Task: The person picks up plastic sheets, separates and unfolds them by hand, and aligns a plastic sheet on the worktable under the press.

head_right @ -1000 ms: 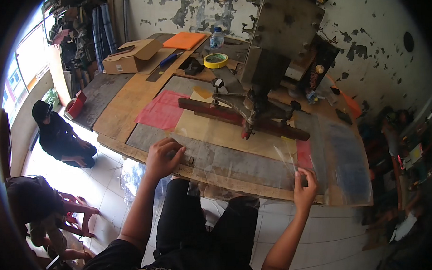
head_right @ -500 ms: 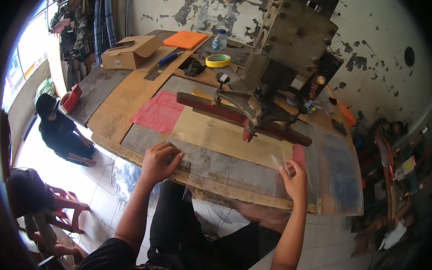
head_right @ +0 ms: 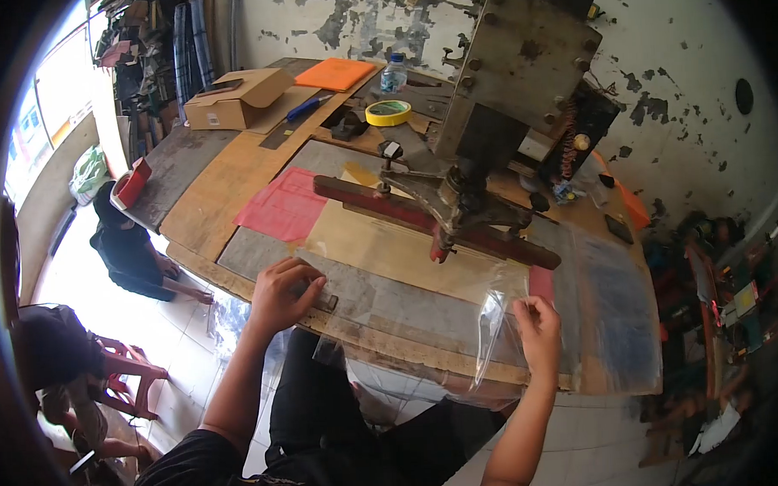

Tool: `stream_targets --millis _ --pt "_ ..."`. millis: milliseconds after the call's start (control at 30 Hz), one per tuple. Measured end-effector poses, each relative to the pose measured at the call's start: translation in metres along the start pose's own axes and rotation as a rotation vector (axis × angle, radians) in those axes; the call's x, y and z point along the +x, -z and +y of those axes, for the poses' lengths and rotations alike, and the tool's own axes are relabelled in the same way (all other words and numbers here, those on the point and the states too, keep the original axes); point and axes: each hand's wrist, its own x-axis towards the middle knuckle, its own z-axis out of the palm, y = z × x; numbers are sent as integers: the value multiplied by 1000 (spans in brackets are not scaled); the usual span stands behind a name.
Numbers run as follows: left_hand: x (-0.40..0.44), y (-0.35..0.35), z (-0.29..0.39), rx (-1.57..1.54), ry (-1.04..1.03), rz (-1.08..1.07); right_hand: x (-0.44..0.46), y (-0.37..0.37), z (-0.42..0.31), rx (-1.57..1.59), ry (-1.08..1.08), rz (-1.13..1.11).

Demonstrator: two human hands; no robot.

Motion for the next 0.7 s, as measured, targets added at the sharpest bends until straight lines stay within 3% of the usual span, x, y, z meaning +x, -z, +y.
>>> stream_targets --millis 167,233,367,500,567,700 --pt "8 2 8 70 -36 -27 -36 14 28 56 206 22" --pt "11 -3 23 110 37 -102 -50 13 35 77 239 18" --pt "8 -33 29 161 -41 -187 -61 18 47 261 434 -40" --pt "17 -36 54 -223 66 -269 -72 27 39 230 535 49" --pt "19 -36 59 -752 342 -348 -73 33 34 233 541 79" --pt "28 -10 83 -1000 374 -245 -73 37 18 285 507 231"
